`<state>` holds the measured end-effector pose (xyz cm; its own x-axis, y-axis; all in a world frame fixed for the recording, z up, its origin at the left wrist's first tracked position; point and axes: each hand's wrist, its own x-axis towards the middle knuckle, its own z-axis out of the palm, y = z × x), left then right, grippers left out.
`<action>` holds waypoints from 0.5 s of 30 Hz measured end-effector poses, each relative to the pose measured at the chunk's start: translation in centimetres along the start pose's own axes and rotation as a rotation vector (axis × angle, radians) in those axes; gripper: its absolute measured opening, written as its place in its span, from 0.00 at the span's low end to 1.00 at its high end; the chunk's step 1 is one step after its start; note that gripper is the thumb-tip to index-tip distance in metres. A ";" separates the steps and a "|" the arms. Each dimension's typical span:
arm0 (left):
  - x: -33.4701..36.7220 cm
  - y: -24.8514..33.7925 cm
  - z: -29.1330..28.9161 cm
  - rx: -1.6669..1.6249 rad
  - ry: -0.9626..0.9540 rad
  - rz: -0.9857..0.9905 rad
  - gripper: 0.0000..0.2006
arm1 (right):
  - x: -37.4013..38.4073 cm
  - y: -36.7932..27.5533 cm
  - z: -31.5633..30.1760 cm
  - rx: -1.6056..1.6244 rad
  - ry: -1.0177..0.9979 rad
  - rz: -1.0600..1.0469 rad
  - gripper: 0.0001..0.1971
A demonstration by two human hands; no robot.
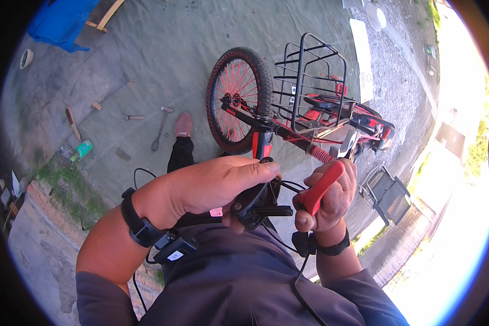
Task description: The person uses a bicycle multi-tool to adjust the brake lever and handlebar components. They select a hex key from the tool and use it to tighten bolts on the bicycle.
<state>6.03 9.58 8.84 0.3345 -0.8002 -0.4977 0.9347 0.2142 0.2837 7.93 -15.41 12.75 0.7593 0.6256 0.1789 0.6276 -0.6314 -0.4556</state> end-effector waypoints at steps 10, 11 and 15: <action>1.1 -2.7 0.0 0.033 -0.053 0.302 0.33 | -0.9 0.5 -0.6 0.015 -0.073 -0.010 0.34; 0.8 -2.3 0.1 -0.074 -0.104 0.253 0.34 | -1.0 0.5 -0.7 0.020 -0.082 -0.006 0.35; 1.8 -3.6 -0.6 -0.084 -0.156 0.320 0.41 | -1.2 0.4 -0.7 0.020 -0.095 0.005 0.36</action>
<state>3.29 7.70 6.45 0.5954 -0.7597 -0.2616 0.7944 0.5078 0.3333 7.41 -16.74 12.92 0.7421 0.6638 0.0930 0.6194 -0.6261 -0.4737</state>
